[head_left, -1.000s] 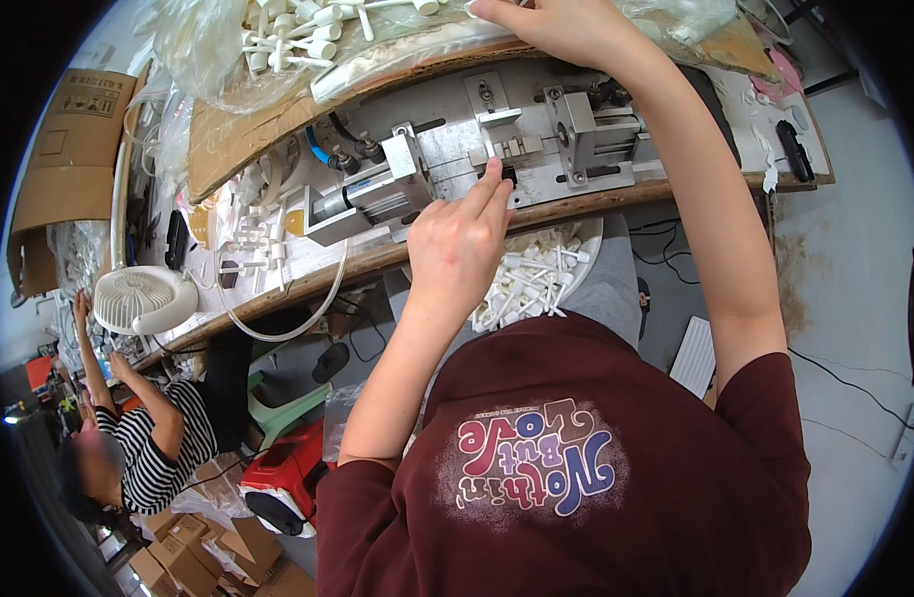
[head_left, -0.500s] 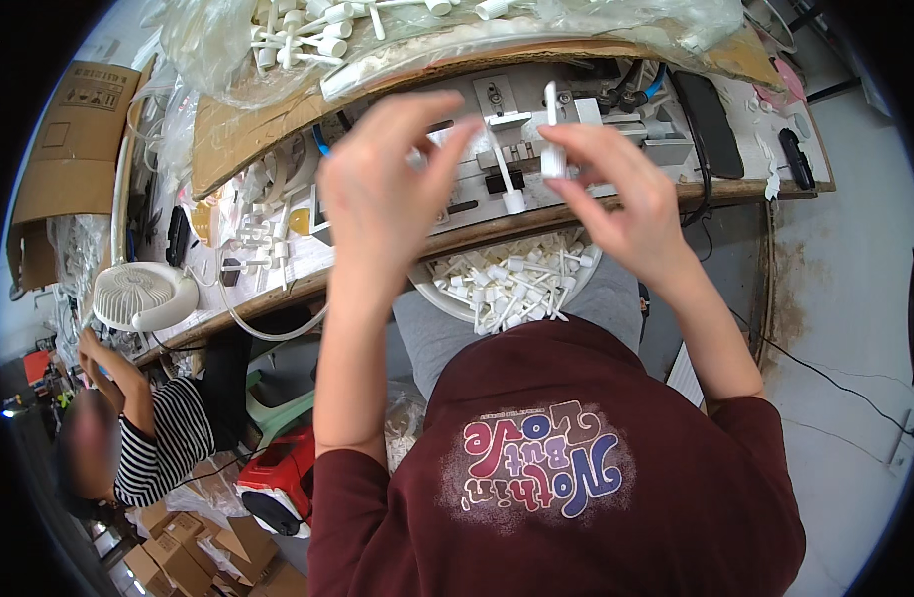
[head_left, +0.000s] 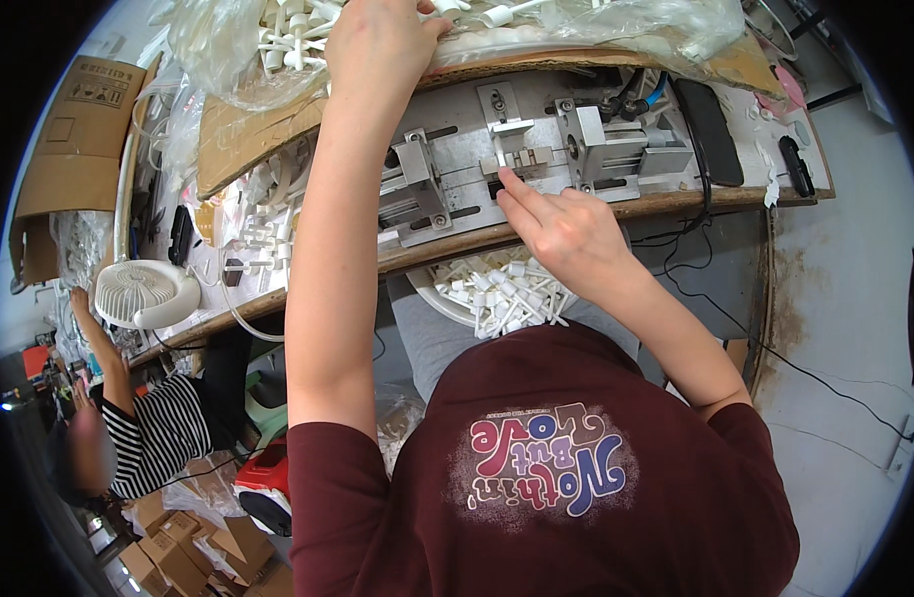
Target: Assemble small plastic components using a workbench jig.
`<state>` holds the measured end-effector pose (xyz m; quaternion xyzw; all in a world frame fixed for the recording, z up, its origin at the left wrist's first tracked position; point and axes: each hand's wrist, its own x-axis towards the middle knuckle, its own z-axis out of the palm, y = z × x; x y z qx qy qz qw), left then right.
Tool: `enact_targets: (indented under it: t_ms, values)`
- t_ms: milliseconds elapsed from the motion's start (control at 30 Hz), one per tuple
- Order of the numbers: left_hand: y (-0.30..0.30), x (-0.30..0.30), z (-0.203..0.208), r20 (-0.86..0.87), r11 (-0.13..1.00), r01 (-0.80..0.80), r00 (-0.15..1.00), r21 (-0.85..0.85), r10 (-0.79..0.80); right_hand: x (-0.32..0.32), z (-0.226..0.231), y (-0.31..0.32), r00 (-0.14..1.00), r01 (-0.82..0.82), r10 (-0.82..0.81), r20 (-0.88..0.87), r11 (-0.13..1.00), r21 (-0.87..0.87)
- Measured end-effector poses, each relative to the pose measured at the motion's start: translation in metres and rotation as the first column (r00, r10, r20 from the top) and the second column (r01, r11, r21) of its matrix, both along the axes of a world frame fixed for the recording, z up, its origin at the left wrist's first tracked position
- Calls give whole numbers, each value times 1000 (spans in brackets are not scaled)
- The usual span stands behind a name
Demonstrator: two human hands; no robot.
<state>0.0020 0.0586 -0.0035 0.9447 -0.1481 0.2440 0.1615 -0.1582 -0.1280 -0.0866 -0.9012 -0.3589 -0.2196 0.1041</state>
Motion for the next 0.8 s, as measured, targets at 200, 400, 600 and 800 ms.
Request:
enact_targets:
  t_ms: [200,400,600,800]
  values:
    - [-2,4,0,-74,1000,-9,997,-18,8,4,9,1,999,15,-18,-50,999,-49]
    - [-16,1,4,-81,999,35,996,-26,-37,9,20,-2,981,-16,22,-191,999,34]
    - [-11,-8,-2,79,991,80,994,-106,-71,56,73,-10,984,66,19,-178,886,458]
    - [-20,-85,21,-44,817,184,968,-546,-248,148,79,-14,965,219,-260,40,880,422]
